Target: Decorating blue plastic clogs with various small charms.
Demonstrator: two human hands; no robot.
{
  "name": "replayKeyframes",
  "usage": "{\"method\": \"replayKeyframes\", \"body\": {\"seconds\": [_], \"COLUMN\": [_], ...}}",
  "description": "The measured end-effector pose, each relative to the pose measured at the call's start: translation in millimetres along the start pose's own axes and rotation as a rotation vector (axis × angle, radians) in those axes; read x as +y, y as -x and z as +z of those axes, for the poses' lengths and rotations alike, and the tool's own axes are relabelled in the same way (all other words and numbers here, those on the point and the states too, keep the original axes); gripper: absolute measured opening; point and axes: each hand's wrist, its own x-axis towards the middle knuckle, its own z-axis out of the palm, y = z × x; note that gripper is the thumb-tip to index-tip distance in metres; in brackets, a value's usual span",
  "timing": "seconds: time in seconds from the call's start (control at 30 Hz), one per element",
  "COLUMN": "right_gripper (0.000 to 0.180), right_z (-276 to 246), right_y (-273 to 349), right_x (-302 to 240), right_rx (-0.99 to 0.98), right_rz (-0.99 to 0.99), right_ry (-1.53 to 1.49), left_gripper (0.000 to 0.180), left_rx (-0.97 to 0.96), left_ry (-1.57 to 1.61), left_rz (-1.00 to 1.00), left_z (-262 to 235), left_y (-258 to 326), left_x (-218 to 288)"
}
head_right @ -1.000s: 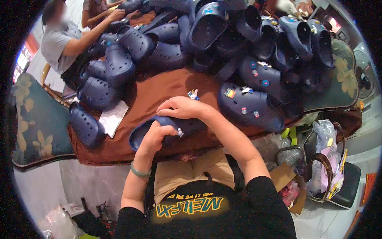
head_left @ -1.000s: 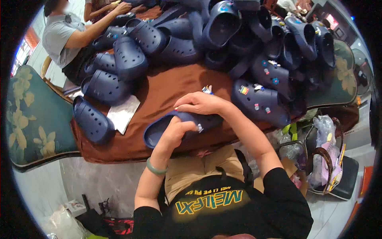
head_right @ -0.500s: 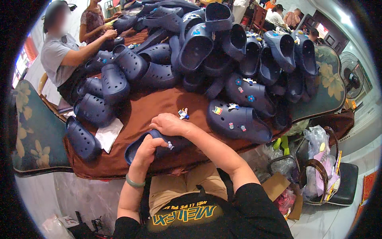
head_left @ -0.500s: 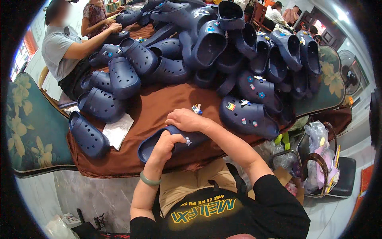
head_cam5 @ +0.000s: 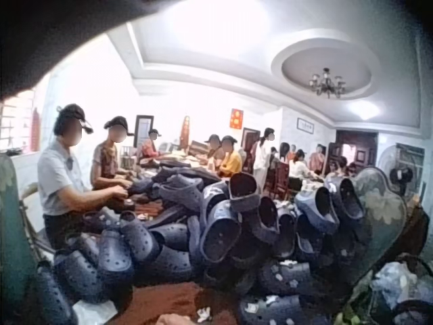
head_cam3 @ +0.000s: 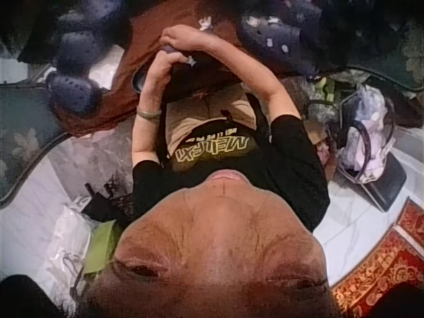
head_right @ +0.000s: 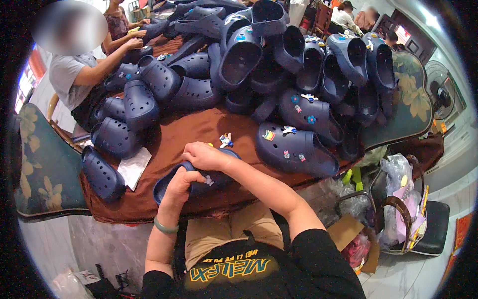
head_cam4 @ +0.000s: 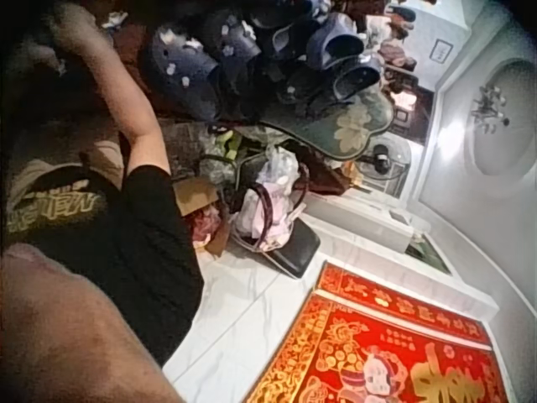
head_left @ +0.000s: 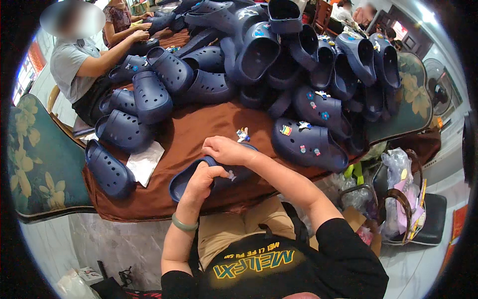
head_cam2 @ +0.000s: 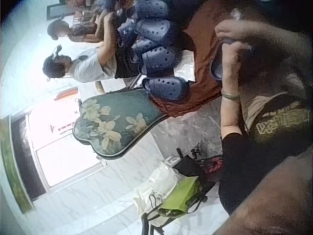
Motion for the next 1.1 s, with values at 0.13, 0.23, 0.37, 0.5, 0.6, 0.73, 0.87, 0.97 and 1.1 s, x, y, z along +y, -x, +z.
{"method": "replayKeyframes", "body": {"seconds": [0.13,0.23,0.37,0.5,0.6,0.73,0.87,0.97,1.1], "right_gripper": [0.024,0.02,0.017,0.019,0.017,0.016,0.013,0.011,0.01], "right_z": [0.0,4.3,10.3,11.1,7.9,5.1,5.9,-3.1,-10.2], "right_y": [9.7,12.7,15.5,17.3,25.4,29.0,35.4,32.6,26.3], "right_x": [-4.8,-3.5,-4.1,-7.1,-14.2,-15.7,-12.4,-7.5,11.8], "right_rx": [0.073,0.158,0.317,0.377,0.35,0.361,0.467,0.545,0.519], "right_rz": [-0.005,-0.116,-0.341,-0.456,-0.463,-0.55,-0.308,-0.21,-0.067], "right_ry": [-0.006,-0.036,0.116,0.238,0.291,0.305,0.01,-0.012,0.139], "left_gripper": [0.032,0.029,0.023,0.022,0.026,0.03,0.028,0.026,0.023], "left_rx": [0.027,0.002,-0.008,-0.004,-0.01,0.044,0.029,-0.023,-0.01], "left_ry": [0.003,-0.005,0.027,0.005,-0.026,-0.125,-0.077,-0.045,-0.112], "left_rz": [0.009,-0.015,-0.015,0.005,0.002,0.026,-0.005,0.011,-0.021], "left_z": [1.9,2.6,3.9,-0.9,-3.1,-0.5,1.2,4.1,7.7], "left_y": [2.5,3.2,3.4,3.1,3.3,4.6,0.9,-1.0,5.9], "left_x": [2.8,6.5,5.8,0.9,-0.9,-1.1,12.6,12.9,16.1]}}
